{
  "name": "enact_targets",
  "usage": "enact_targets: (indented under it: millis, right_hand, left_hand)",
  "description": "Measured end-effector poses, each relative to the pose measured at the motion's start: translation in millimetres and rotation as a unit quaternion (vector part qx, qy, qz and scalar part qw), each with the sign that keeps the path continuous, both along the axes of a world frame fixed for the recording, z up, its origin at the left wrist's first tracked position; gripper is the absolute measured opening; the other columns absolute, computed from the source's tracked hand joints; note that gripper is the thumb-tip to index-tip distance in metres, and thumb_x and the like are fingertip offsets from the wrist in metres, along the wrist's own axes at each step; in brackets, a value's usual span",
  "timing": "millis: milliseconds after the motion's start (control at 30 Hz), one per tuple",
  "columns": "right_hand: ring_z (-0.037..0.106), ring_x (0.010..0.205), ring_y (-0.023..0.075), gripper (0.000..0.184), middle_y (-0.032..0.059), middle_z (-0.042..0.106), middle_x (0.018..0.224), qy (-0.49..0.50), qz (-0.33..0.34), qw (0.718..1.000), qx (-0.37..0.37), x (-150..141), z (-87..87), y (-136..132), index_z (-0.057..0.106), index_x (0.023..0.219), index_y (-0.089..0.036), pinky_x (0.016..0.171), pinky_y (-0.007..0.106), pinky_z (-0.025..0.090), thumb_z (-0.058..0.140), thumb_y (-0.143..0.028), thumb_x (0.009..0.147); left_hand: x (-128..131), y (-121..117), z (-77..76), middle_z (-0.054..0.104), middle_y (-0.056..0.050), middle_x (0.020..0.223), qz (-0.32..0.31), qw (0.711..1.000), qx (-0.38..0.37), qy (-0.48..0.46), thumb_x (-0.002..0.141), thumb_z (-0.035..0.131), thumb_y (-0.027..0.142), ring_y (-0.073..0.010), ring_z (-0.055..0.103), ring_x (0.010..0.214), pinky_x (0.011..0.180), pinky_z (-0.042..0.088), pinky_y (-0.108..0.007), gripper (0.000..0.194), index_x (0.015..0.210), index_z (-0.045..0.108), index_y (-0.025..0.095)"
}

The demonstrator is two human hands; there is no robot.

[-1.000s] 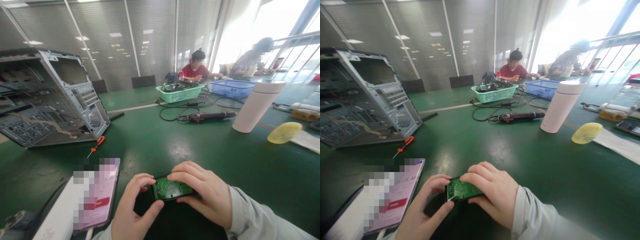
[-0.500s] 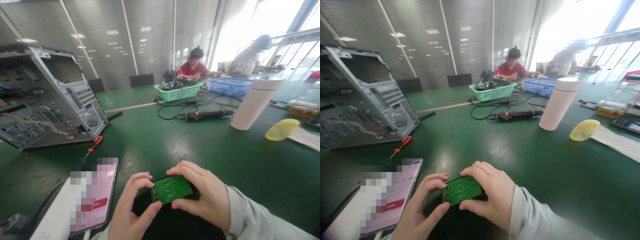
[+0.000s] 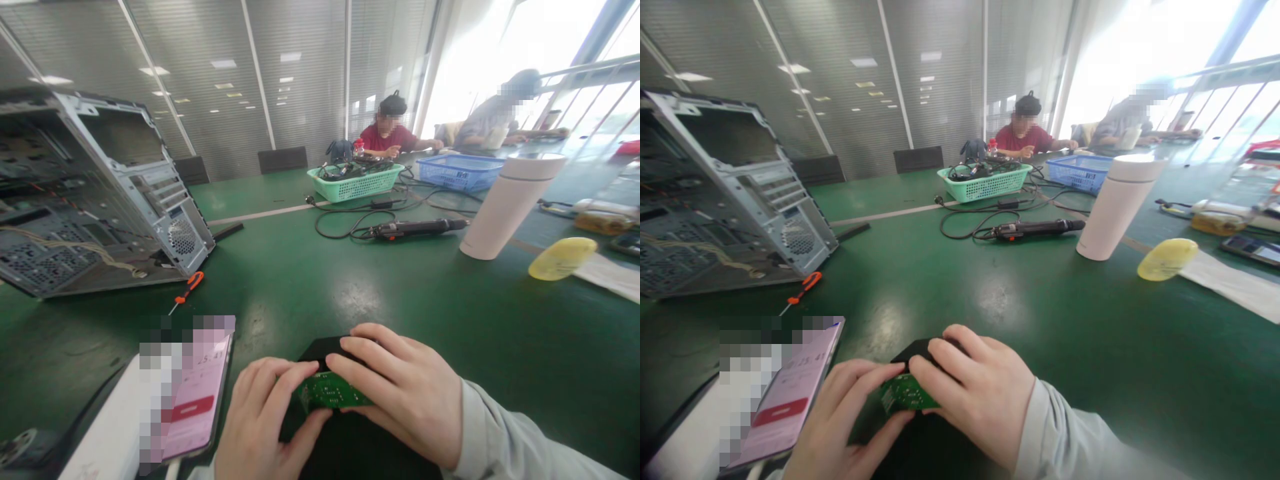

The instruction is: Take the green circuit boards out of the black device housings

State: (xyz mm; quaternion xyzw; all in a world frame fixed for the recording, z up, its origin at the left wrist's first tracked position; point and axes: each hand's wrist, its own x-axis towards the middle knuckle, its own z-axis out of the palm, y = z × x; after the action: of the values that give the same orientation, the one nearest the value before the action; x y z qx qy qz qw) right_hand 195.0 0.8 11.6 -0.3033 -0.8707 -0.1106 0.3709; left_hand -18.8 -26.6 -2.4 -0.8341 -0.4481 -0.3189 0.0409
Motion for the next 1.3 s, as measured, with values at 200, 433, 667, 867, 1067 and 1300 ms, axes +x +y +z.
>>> enact_targets:
  millis: [200,433,667,867,1067,1300]
  right_hand:
    - [0.051,0.096,0.0198,0.033,0.0057,0.057,0.108,-0.030,0.015,0.999,-0.035,6,4.4,2,0.044,0.128,-0.016,0.068,0.029,0.050,0.028,-0.030,0.102]
    - [0.053,0.096,0.0176,0.046,0.0087,0.055,0.110,-0.025,-0.016,0.997,-0.074,21,4.4,10,0.030,0.142,-0.016,0.074,0.029,0.052,0.029,-0.040,0.103]
    - [0.055,0.098,0.0186,0.046,0.0055,0.053,0.113,0.002,-0.073,0.992,-0.107,26,-7.2,18,0.043,0.130,-0.023,0.075,0.033,0.054,0.053,-0.048,0.093]
    - [0.057,0.092,0.0170,0.045,0.0025,0.055,0.106,0.026,-0.087,0.984,-0.155,24,-11.0,16,0.048,0.123,-0.025,0.071,0.030,0.052,0.066,-0.041,0.085]
    - [0.059,0.089,0.0163,0.035,0.0031,0.060,0.100,0.113,-0.145,0.956,-0.229,25,-13.8,17,0.059,0.113,-0.023,0.079,0.031,0.047,0.049,-0.050,0.092]
    - [0.056,0.072,0.0171,0.068,0.0087,0.060,0.080,0.263,-0.093,0.783,-0.556,27,-7.9,30,0.062,0.090,-0.014,0.064,0.028,0.046,0.036,-0.076,0.082]
  left_hand:
    - [-3,-1,2.2,0.066,-0.004,0.097,-0.026,1.000,0.017,-0.003,0.087,0.063,0.029,-0.0206,0.062,0.089,0.083,0.047,-0.029,0.032,0.117,0.055,0.023]
    - [-9,-2,-1.3,0.069,-0.003,0.099,-0.006,0.985,-0.077,-0.152,0.079,0.070,0.031,-0.0224,0.064,0.092,0.084,0.048,-0.030,0.036,0.114,0.062,0.027]
    - [-4,4,-20.1,0.077,-0.006,0.088,0.109,0.719,-0.422,-0.541,0.076,0.068,0.048,-0.0286,0.068,0.091,0.080,0.053,-0.036,0.037,0.098,0.074,0.018]
    - [-2,7,-23.3,0.078,-0.009,0.089,0.064,0.551,-0.534,-0.638,0.072,0.072,0.045,-0.0281,0.069,0.087,0.085,0.050,-0.040,0.033,0.086,0.076,0.015]
    - [4,25,-26.5,0.068,-0.005,0.052,-0.060,0.545,-0.568,-0.613,0.053,0.079,0.065,-0.0159,0.058,0.047,0.051,0.044,-0.029,0.054,0.062,0.073,0.013]
    - [6,25,-24.0,0.070,-0.006,0.064,-0.054,0.537,-0.549,-0.638,0.060,0.078,0.062,-0.0152,0.059,0.055,0.052,0.045,-0.027,0.049,0.071,0.074,0.015]
